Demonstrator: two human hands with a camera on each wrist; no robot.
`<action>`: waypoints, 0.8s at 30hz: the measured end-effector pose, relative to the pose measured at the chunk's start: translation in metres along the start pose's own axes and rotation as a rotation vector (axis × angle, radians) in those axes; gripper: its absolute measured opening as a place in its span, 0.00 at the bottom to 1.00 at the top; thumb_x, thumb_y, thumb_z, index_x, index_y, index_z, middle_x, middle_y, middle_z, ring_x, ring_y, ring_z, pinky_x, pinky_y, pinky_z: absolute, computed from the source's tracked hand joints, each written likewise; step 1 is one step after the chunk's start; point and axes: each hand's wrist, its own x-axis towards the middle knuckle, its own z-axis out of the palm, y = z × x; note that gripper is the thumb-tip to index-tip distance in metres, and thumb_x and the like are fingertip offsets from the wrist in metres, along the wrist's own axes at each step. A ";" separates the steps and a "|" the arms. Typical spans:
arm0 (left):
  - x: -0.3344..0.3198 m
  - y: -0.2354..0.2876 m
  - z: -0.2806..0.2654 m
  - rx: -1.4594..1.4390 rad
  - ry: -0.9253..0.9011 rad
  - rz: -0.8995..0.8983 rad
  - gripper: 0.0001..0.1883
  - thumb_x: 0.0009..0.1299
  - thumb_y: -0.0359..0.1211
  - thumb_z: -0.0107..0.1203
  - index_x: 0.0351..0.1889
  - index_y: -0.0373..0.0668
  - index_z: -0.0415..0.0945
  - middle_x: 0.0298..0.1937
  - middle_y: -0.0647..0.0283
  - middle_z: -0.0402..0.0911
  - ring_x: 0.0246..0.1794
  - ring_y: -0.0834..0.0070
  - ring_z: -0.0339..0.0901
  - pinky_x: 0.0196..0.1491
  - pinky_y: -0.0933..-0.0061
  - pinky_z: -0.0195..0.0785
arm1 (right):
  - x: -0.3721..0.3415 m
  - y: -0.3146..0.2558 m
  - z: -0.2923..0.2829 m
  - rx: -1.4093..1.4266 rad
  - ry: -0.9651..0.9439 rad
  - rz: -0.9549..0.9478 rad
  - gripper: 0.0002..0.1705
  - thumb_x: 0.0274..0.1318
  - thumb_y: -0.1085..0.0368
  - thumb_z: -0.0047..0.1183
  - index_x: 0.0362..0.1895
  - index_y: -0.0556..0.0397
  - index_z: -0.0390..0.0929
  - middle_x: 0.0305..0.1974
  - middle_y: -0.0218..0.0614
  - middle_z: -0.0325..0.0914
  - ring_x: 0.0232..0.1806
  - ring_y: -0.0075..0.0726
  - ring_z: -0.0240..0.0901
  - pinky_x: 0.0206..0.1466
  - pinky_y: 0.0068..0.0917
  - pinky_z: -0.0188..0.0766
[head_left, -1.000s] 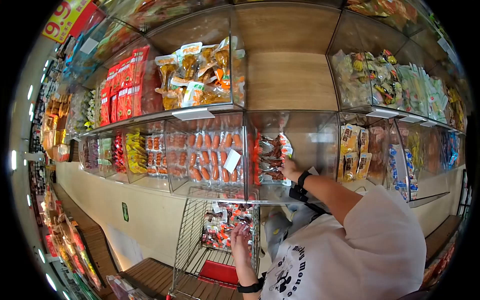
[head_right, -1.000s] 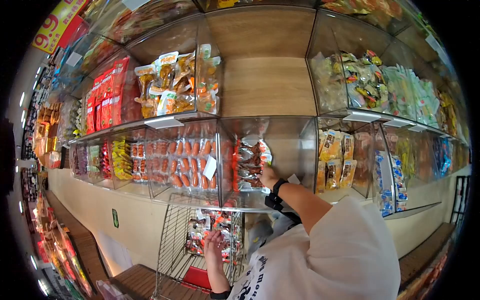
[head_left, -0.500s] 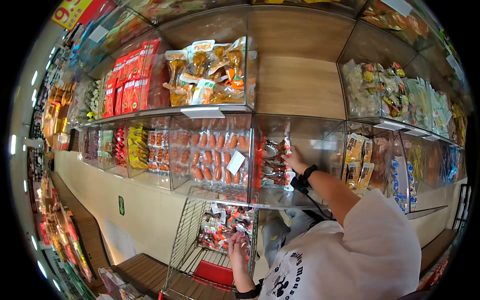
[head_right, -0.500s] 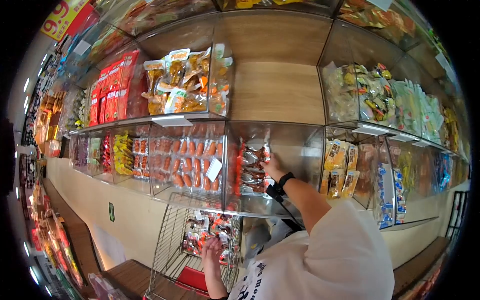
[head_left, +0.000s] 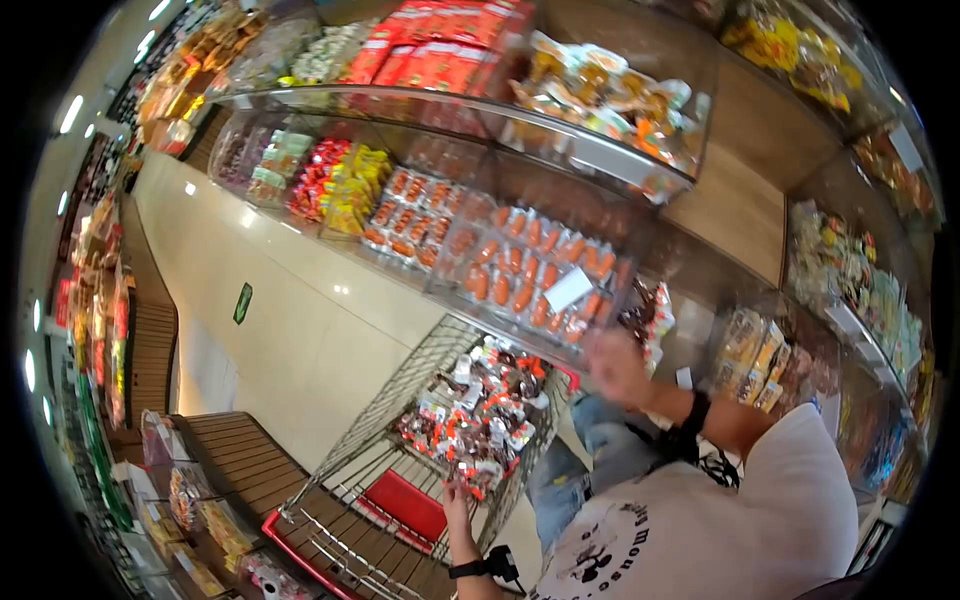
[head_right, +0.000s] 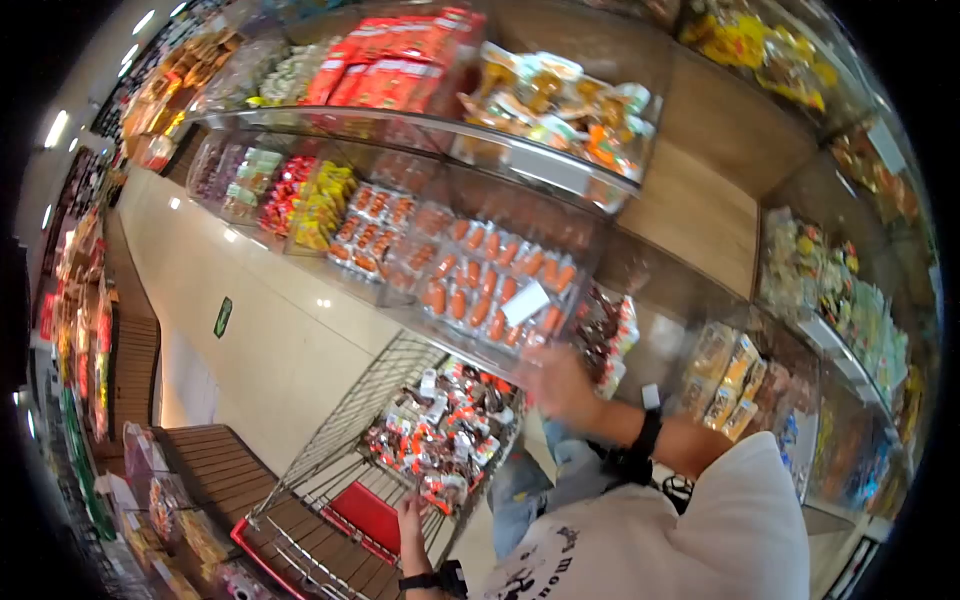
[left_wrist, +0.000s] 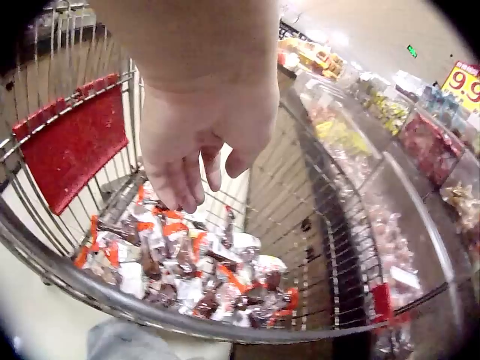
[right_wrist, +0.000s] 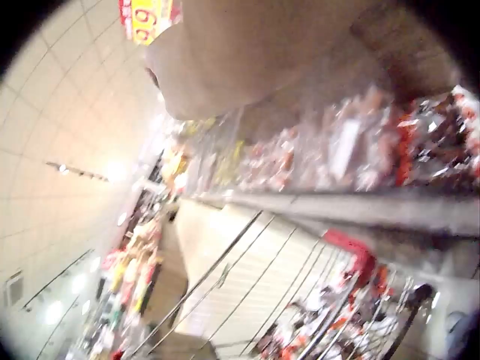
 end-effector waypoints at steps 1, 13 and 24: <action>0.002 0.001 -0.006 -0.020 -0.006 -0.012 0.09 0.58 0.36 0.45 0.28 0.39 0.64 0.27 0.66 0.67 0.27 0.81 0.62 0.31 0.81 0.58 | 0.009 -0.022 0.025 -0.082 -0.063 -0.117 0.16 0.30 0.69 0.46 0.32 0.55 0.67 0.30 0.38 0.67 0.33 0.41 0.63 0.37 0.35 0.60; 0.082 -0.084 -0.052 0.256 -0.227 -0.022 0.10 0.60 0.32 0.42 0.37 0.36 0.60 0.26 0.65 0.65 0.25 0.80 0.63 0.27 0.82 0.58 | -0.077 0.057 0.337 -0.268 -0.805 0.763 0.15 0.41 0.63 0.42 0.37 0.51 0.66 0.36 0.42 0.65 0.34 0.44 0.64 0.35 0.39 0.62; 0.120 -0.072 -0.042 0.245 -0.343 -0.042 0.15 0.60 0.30 0.41 0.44 0.37 0.54 0.35 0.62 0.63 0.33 0.78 0.61 0.34 0.80 0.57 | -0.110 0.145 0.397 -0.725 -1.686 0.718 0.12 0.36 0.58 0.50 0.29 0.48 0.72 0.25 0.36 0.68 0.24 0.38 0.64 0.24 0.39 0.62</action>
